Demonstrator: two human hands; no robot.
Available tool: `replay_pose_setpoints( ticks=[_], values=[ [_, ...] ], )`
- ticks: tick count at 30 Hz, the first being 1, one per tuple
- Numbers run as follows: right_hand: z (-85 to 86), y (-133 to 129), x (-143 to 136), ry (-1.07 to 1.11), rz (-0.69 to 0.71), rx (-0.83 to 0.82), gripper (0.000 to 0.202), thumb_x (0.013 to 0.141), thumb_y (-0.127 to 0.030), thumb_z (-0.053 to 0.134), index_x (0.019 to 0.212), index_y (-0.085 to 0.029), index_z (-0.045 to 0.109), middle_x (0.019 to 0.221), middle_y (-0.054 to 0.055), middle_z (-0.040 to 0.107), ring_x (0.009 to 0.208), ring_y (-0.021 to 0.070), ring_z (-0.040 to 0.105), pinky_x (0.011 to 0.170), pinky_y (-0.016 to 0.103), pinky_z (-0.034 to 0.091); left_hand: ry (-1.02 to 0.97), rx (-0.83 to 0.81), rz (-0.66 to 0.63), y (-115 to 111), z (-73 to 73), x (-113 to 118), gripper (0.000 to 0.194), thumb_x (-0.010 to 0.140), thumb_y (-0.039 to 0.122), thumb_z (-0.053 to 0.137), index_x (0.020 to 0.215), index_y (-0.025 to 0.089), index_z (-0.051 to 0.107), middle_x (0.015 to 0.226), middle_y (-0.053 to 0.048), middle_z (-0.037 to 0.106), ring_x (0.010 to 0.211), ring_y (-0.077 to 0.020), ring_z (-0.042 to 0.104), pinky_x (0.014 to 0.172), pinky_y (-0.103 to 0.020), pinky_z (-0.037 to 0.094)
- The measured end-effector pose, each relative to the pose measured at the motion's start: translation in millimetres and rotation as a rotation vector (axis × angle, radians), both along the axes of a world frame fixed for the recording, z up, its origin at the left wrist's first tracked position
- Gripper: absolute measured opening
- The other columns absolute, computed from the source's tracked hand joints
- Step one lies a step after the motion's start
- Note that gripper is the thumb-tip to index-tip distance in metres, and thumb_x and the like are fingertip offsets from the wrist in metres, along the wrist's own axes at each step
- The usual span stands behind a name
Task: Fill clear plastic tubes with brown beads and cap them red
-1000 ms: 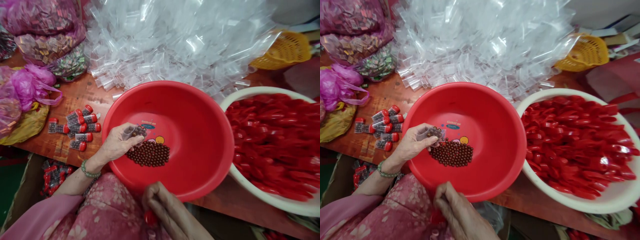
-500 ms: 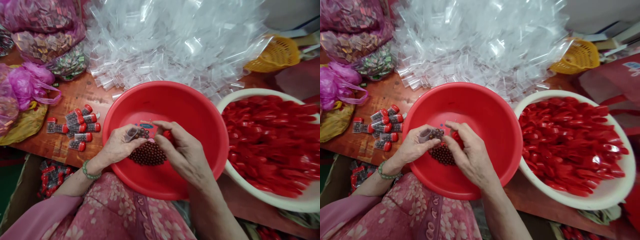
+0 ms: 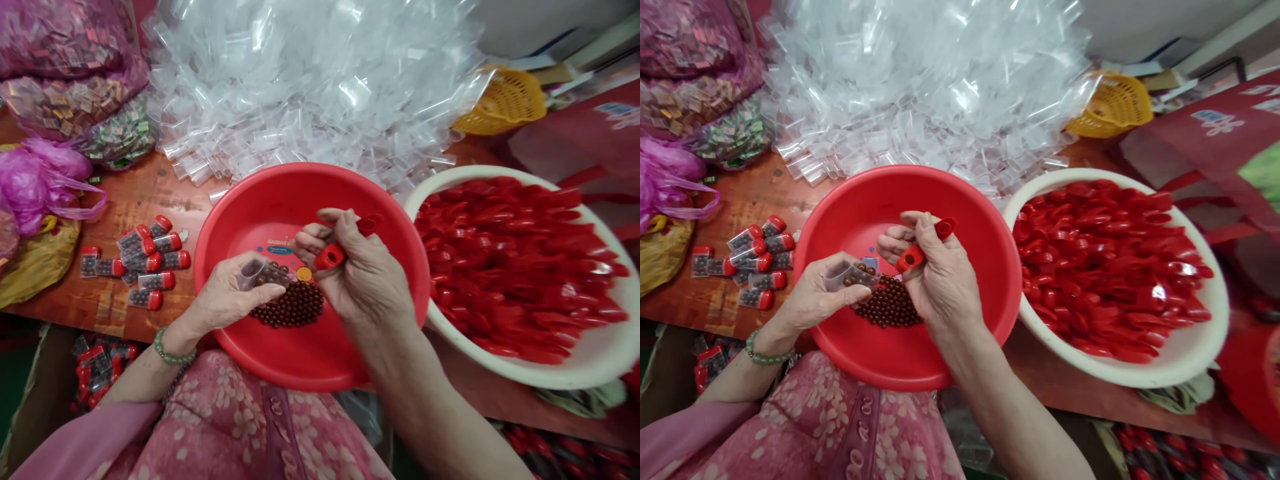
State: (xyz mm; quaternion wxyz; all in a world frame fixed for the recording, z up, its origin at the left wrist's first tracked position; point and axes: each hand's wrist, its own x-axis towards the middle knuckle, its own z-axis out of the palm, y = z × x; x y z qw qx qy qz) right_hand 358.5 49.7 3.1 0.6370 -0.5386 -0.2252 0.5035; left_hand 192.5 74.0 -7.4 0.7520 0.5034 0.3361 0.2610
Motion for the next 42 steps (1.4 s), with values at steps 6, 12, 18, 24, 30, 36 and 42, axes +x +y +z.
replay_pose_setpoints(
  ticks=[6, 12, 18, 24, 30, 36, 42],
  values=[
    [0.6, 5.4, -30.2, -0.001, -0.046, 0.056, 0.025, 0.086, -0.047, 0.066, 0.098, -0.029, 0.055, 0.081, -0.005, 0.067, 0.071, 0.0116, 0.071, 0.068, 0.027, 0.058, -0.096, -0.025, 0.022, -0.2, -3.3, 2.9, 0.03, 0.072, 0.022, 0.079, 0.1, 0.014, 0.069, 0.097, -0.004, 0.071, 0.091, -0.0147, 0.064, 0.091, -0.029, 0.049],
    [3.3, -3.2, -38.0, -0.588, 0.029, 0.138, 0.036, 0.091, -0.056, 0.057, 0.077, -0.023, 0.056, 0.065, -0.003, 0.06, 0.06, 0.0104, 0.059, 0.06, 0.024, 0.049, -0.169, -0.003, 0.132, -2.1, -2.4, 3.1, 0.027, 0.072, 0.034, 0.082, 0.086, 0.014, 0.069, 0.086, -0.001, 0.068, 0.081, -0.0125, 0.061, 0.082, -0.026, 0.05],
    [8.8, -4.5, -26.6, -1.113, 0.228, 0.253, 0.05, 0.091, -0.069, 0.045, 0.076, -0.022, 0.052, 0.068, 0.0, 0.058, 0.06, 0.0119, 0.053, 0.055, 0.026, 0.041, -0.182, -0.032, 0.142, -0.7, -2.8, 1.7, 0.034, 0.068, 0.04, 0.085, 0.081, 0.014, 0.067, 0.076, 0.0, 0.063, 0.073, -0.0117, 0.057, 0.071, -0.024, 0.048],
    [10.4, -1.4, -22.5, -0.874, 0.209, 0.208, 0.035, 0.091, -0.054, 0.057, 0.077, -0.021, 0.059, 0.079, 0.001, 0.062, 0.073, 0.0134, 0.058, 0.069, 0.027, 0.047, -0.17, 0.062, 0.195, -3.8, -10.3, 1.4, 0.036, 0.079, 0.03, 0.076, 0.111, 0.016, 0.067, 0.095, -0.004, 0.071, 0.088, -0.0155, 0.066, 0.087, -0.029, 0.053],
    [3.1, -0.1, -14.1, -0.482, 0.285, 0.0, 0.047, 0.091, -0.051, 0.059, 0.057, -0.02, 0.051, 0.059, -0.003, 0.047, 0.059, 0.0103, 0.045, 0.059, 0.026, 0.037, -0.166, 0.106, 0.148, -2.7, -10.4, 1.8, 0.044, 0.083, 0.023, 0.069, 0.125, 0.016, 0.06, 0.11, -0.007, 0.074, 0.102, -0.0186, 0.07, 0.099, -0.033, 0.053],
    [9.3, 5.1, 6.4, -0.389, 0.347, -0.004, 0.049, 0.083, -0.04, 0.069, 0.044, -0.019, 0.048, 0.047, -0.004, 0.041, 0.051, 0.0091, 0.04, 0.055, 0.028, 0.032, -0.095, 0.119, 0.175, 0.2, -10.0, 2.0, 0.037, 0.082, 0.023, 0.069, 0.118, 0.014, 0.064, 0.099, -0.006, 0.075, 0.091, -0.0166, 0.072, 0.091, -0.031, 0.056],
    [11.9, 6.9, 8.9, -0.197, 0.438, -0.126, 0.051, 0.07, -0.046, 0.078, 0.039, -0.02, 0.046, 0.041, -0.004, 0.038, 0.044, 0.0086, 0.036, 0.049, 0.028, 0.028, -0.105, 0.15, 0.171, 0.4, -12.6, 1.2, 0.037, 0.081, 0.022, 0.07, 0.118, 0.016, 0.067, 0.104, -0.006, 0.076, 0.094, -0.0171, 0.071, 0.093, -0.032, 0.056]
  ],
)
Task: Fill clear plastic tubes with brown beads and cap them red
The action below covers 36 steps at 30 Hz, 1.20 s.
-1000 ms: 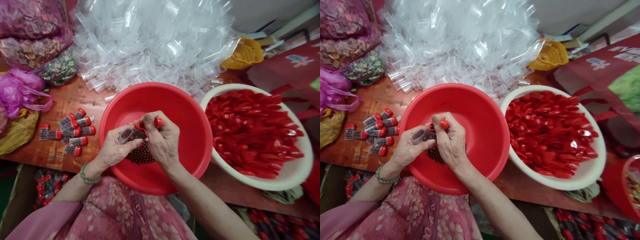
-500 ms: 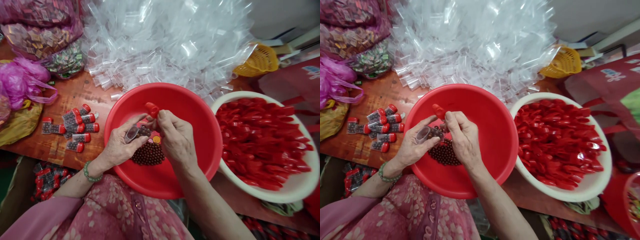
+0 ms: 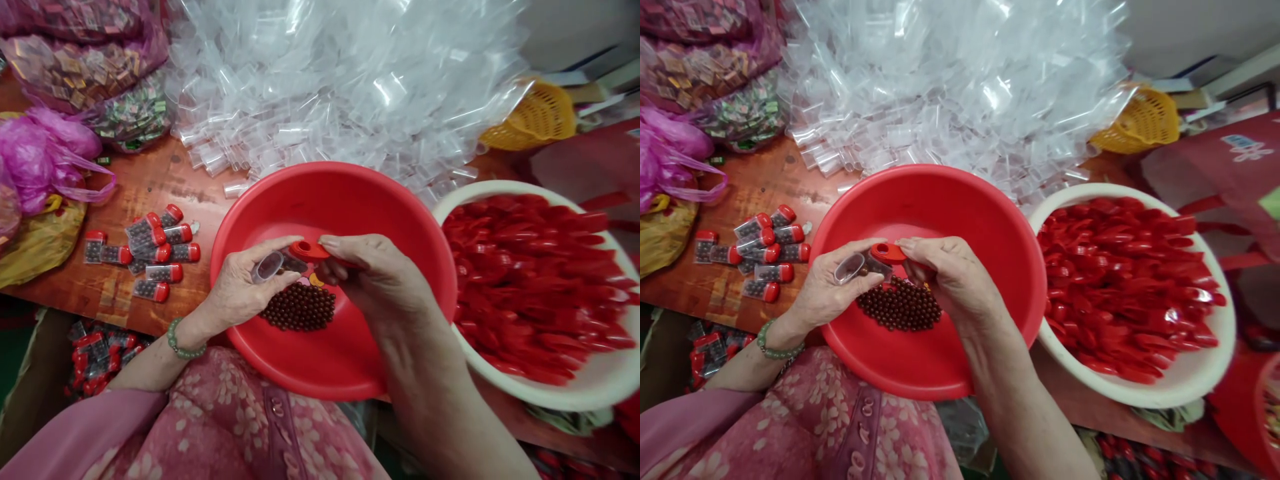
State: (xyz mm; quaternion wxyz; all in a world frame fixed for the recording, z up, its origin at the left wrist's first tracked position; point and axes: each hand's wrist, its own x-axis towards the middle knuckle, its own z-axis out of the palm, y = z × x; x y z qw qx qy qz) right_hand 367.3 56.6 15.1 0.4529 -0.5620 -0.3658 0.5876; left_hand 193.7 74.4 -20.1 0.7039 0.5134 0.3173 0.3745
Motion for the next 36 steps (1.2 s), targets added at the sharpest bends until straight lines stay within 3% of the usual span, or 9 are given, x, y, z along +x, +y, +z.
replay_pose_setpoints(
  ticks=[9, 15, 19, 21, 23, 25, 27, 31, 36],
  values=[
    [2.5, -5.7, -0.5, -0.204, 0.087, -0.043, 0.054, 0.076, -0.054, 0.072, 0.044, -0.019, 0.048, 0.048, -0.003, 0.043, 0.05, 0.0082, 0.037, 0.052, 0.028, 0.028, 0.059, 0.123, 0.047, 2.5, -5.9, -2.1, 0.028, 0.082, 0.021, 0.071, 0.109, 0.015, 0.071, 0.104, -0.006, 0.075, 0.095, -0.0157, 0.069, 0.093, -0.029, 0.055],
    [-7.3, -2.1, 4.4, -0.258, 0.204, -0.053, 0.058, 0.081, -0.06, 0.066, 0.045, -0.019, 0.046, 0.045, -0.003, 0.045, 0.046, 0.0075, 0.038, 0.05, 0.027, 0.029, 0.196, 0.147, 0.037, -1.6, -6.2, -7.0, 0.039, 0.084, 0.021, 0.067, 0.124, 0.02, 0.067, 0.087, 0.0, 0.072, 0.074, -0.0123, 0.063, 0.076, -0.027, 0.056],
    [-7.5, -0.3, 7.8, -0.298, 0.247, -0.077, 0.057, 0.082, -0.059, 0.066, 0.046, -0.018, 0.051, 0.043, -0.002, 0.048, 0.044, 0.0072, 0.041, 0.047, 0.025, 0.031, 0.234, 0.231, 0.035, -1.0, -8.2, -6.4, 0.037, 0.084, 0.021, 0.066, 0.121, 0.018, 0.068, 0.096, -0.004, 0.073, 0.087, -0.0162, 0.066, 0.083, -0.029, 0.056],
    [-2.8, -2.2, 7.4, -0.289, 0.2, -0.084, 0.046, 0.08, -0.055, 0.07, 0.057, -0.017, 0.059, 0.047, -0.002, 0.053, 0.045, 0.0075, 0.046, 0.045, 0.023, 0.034, 0.238, 0.236, 0.019, 0.7, -8.3, -4.6, 0.035, 0.084, 0.022, 0.066, 0.119, 0.016, 0.068, 0.099, -0.006, 0.074, 0.092, -0.018, 0.067, 0.086, -0.03, 0.056],
    [2.2, -5.9, 6.0, -0.224, 0.042, -0.057, 0.035, 0.074, -0.049, 0.078, 0.073, -0.018, 0.063, 0.055, -0.004, 0.058, 0.043, 0.0066, 0.047, 0.041, 0.021, 0.034, 0.236, 0.211, 0.005, 3.0, -7.6, -2.4, 0.035, 0.084, 0.022, 0.066, 0.119, 0.016, 0.068, 0.101, -0.006, 0.073, 0.093, -0.0183, 0.067, 0.087, -0.031, 0.055],
    [5.4, -10.2, 5.2, -0.148, -0.12, -0.009, 0.037, 0.066, -0.044, 0.085, 0.084, -0.02, 0.064, 0.066, -0.004, 0.063, 0.044, 0.0058, 0.049, 0.04, 0.02, 0.039, 0.22, 0.167, 0.011, 5.8, -6.6, -0.4, 0.036, 0.084, 0.021, 0.065, 0.12, 0.016, 0.067, 0.102, -0.006, 0.073, 0.091, -0.0174, 0.067, 0.086, -0.031, 0.055],
    [6.1, -13.8, 6.0, -0.139, -0.181, 0.031, 0.038, 0.062, -0.04, 0.088, 0.086, -0.02, 0.065, 0.074, -0.003, 0.066, 0.05, 0.0066, 0.055, 0.045, 0.02, 0.046, 0.177, 0.128, 0.024, 8.2, -5.8, 1.2, 0.036, 0.083, 0.021, 0.066, 0.119, 0.015, 0.067, 0.104, -0.006, 0.073, 0.09, -0.0163, 0.068, 0.086, -0.03, 0.055],
    [2.2, -17.2, 8.6, -0.355, -0.147, 0.182, 0.021, 0.073, -0.031, 0.081, 0.091, -0.022, 0.072, 0.074, -0.001, 0.07, 0.058, 0.0109, 0.063, 0.055, 0.024, 0.054, 0.08, 0.131, -0.004, 9.2, -4.0, 3.7, 0.035, 0.083, 0.021, 0.068, 0.117, 0.016, 0.067, 0.103, -0.005, 0.074, 0.09, -0.0159, 0.068, 0.087, -0.029, 0.055],
    [2.3, -16.0, 7.0, -0.689, 0.012, 0.429, 0.023, 0.084, -0.028, 0.072, 0.107, -0.028, 0.075, 0.1, 0.002, 0.077, 0.09, 0.0206, 0.073, 0.089, 0.04, 0.059, 0.167, 0.094, -0.063, 7.9, 1.4, 4.1, 0.054, 0.084, 0.024, 0.07, 0.136, 0.019, 0.055, 0.089, -0.001, 0.072, 0.081, -0.0171, 0.069, 0.084, -0.031, 0.056]
  ],
)
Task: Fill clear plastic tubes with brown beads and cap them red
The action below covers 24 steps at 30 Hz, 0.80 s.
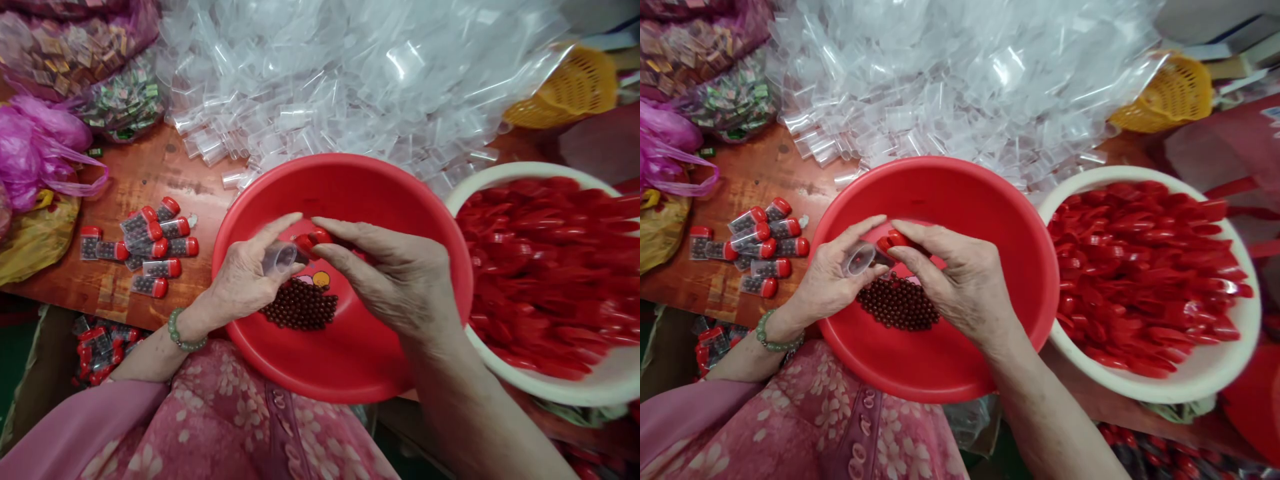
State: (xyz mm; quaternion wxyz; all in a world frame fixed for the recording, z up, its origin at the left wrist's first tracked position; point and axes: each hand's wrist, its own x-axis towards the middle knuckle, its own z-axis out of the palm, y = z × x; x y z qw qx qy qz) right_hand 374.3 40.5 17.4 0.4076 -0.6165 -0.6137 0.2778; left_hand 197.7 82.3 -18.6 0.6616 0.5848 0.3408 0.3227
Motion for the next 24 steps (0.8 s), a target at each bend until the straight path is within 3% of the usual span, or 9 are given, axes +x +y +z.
replay_pose_setpoints(
  ticks=[3, 6, 9, 13, 17, 19, 22, 24],
  values=[
    [4.4, 1.9, -0.8, -0.1, 0.145, 0.013, 0.024, 0.092, -0.031, 0.062, 0.113, -0.03, 0.073, 0.104, 0.004, 0.077, 0.091, 0.0207, 0.074, 0.086, 0.038, 0.06, -0.01, -0.031, -0.009, 1.6, 0.2, -0.1, 0.055, 0.082, 0.028, 0.074, 0.134, 0.02, 0.056, 0.091, -0.002, 0.072, 0.082, -0.0179, 0.069, 0.085, -0.033, 0.056],
    [6.3, 3.6, -0.3, -0.176, 0.191, 0.029, 0.029, 0.091, -0.03, 0.062, 0.119, -0.029, 0.071, 0.11, 0.006, 0.076, 0.095, 0.0222, 0.073, 0.086, 0.038, 0.06, -0.044, -0.117, -0.027, 3.4, -1.7, 0.5, 0.05, 0.079, 0.03, 0.077, 0.125, 0.02, 0.061, 0.09, -0.002, 0.071, 0.075, -0.0151, 0.066, 0.075, -0.029, 0.056],
    [1.4, 4.9, 0.1, -0.128, 0.158, 0.018, 0.031, 0.087, -0.026, 0.066, 0.118, -0.028, 0.071, 0.108, 0.005, 0.075, 0.095, 0.0212, 0.072, 0.088, 0.038, 0.059, -0.048, -0.228, -0.041, 4.6, -1.4, 1.7, 0.05, 0.077, 0.025, 0.077, 0.125, 0.021, 0.062, 0.091, -0.002, 0.07, 0.066, -0.0119, 0.062, 0.063, -0.026, 0.055],
    [-12.1, 5.5, -3.4, 0.067, 0.093, -0.036, 0.032, 0.09, -0.026, 0.064, 0.121, -0.027, 0.07, 0.106, 0.004, 0.075, 0.094, 0.018, 0.071, 0.087, 0.036, 0.059, -0.087, -0.332, -0.059, 6.0, 2.4, 3.6, 0.053, 0.075, 0.016, 0.075, 0.126, 0.018, 0.061, 0.097, -0.004, 0.071, 0.074, -0.013, 0.065, 0.066, -0.026, 0.057],
    [-22.0, 6.3, -5.8, 0.031, 0.103, 0.031, 0.045, 0.085, -0.023, 0.068, 0.13, -0.027, 0.064, 0.118, 0.006, 0.072, 0.107, 0.0206, 0.069, 0.098, 0.041, 0.055, -0.12, -0.378, -0.064, 7.1, 4.1, 4.2, 0.05, 0.077, 0.015, 0.072, 0.126, 0.016, 0.063, 0.09, -0.002, 0.069, 0.068, -0.0091, 0.062, 0.07, -0.025, 0.059],
    [-23.2, 6.4, -3.2, 0.068, 0.055, 0.041, 0.042, 0.087, -0.023, 0.067, 0.128, -0.029, 0.065, 0.119, 0.004, 0.072, 0.107, 0.0202, 0.069, 0.098, 0.04, 0.055, -0.157, -0.373, -0.066, 8.2, 4.9, 3.5, 0.048, 0.078, 0.018, 0.073, 0.124, 0.018, 0.065, 0.099, -0.004, 0.071, 0.078, -0.0118, 0.066, 0.074, -0.027, 0.059],
    [-22.1, 3.4, 3.5, 0.109, -0.128, 0.094, 0.041, 0.09, -0.027, 0.064, 0.13, -0.033, 0.064, 0.119, 0.003, 0.072, 0.105, 0.0205, 0.07, 0.096, 0.04, 0.056, -0.184, -0.379, -0.094, 10.9, 6.3, 1.7, 0.043, 0.081, 0.027, 0.074, 0.123, 0.02, 0.066, 0.123, -0.009, 0.069, 0.099, -0.019, 0.069, 0.079, -0.029, 0.06],
    [-20.9, -0.4, 7.6, 0.047, -0.144, 0.138, 0.043, 0.088, -0.027, 0.067, 0.13, -0.034, 0.064, 0.119, 0.003, 0.072, 0.106, 0.0217, 0.069, 0.099, 0.041, 0.055, -0.174, -0.388, -0.11, 12.6, 5.7, 0.7, 0.042, 0.081, 0.031, 0.075, 0.12, 0.018, 0.067, 0.123, -0.01, 0.069, 0.103, -0.0216, 0.069, 0.082, -0.032, 0.059]
  ],
)
